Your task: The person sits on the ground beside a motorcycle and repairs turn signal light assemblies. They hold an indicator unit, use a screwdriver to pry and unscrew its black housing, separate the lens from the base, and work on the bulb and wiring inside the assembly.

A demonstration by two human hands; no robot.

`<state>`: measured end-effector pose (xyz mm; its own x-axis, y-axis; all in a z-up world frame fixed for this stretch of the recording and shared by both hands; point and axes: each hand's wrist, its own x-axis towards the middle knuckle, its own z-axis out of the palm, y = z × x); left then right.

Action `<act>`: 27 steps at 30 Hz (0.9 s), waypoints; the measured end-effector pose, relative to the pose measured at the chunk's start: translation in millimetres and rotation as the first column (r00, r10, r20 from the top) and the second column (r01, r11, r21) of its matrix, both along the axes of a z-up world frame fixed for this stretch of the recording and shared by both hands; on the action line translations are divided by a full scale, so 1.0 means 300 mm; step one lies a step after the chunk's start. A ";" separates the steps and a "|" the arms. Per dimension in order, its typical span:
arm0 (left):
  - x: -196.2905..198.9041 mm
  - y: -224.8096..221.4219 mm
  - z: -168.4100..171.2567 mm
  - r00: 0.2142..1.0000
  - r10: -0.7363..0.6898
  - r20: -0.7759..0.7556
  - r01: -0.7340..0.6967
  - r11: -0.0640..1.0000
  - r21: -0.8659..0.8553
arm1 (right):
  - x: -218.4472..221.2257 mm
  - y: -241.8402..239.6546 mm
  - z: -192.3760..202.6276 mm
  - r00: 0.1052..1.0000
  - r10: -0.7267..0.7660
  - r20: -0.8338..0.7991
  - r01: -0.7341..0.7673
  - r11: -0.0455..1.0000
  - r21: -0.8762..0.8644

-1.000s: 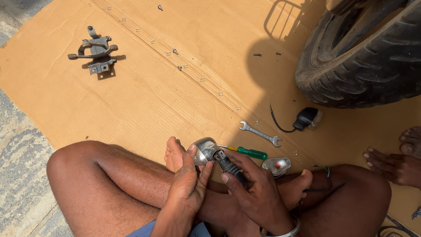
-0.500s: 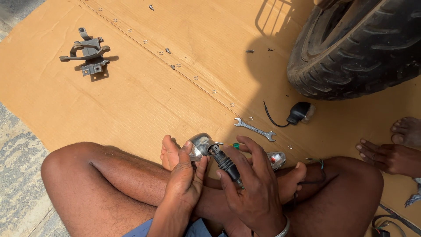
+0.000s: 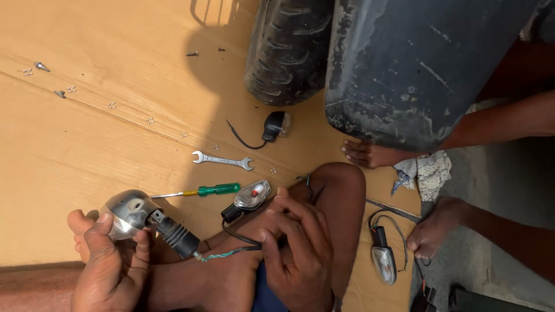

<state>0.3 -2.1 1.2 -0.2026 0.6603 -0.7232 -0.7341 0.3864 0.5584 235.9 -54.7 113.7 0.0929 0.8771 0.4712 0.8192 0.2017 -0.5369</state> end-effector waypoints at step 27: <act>-0.083 0.027 -0.295 0.977 -0.147 -0.154 0.147 0.989 -0.010 | 0.935 -0.491 -0.485 0.455 -0.697 -0.555 0.352 0.713 -0.607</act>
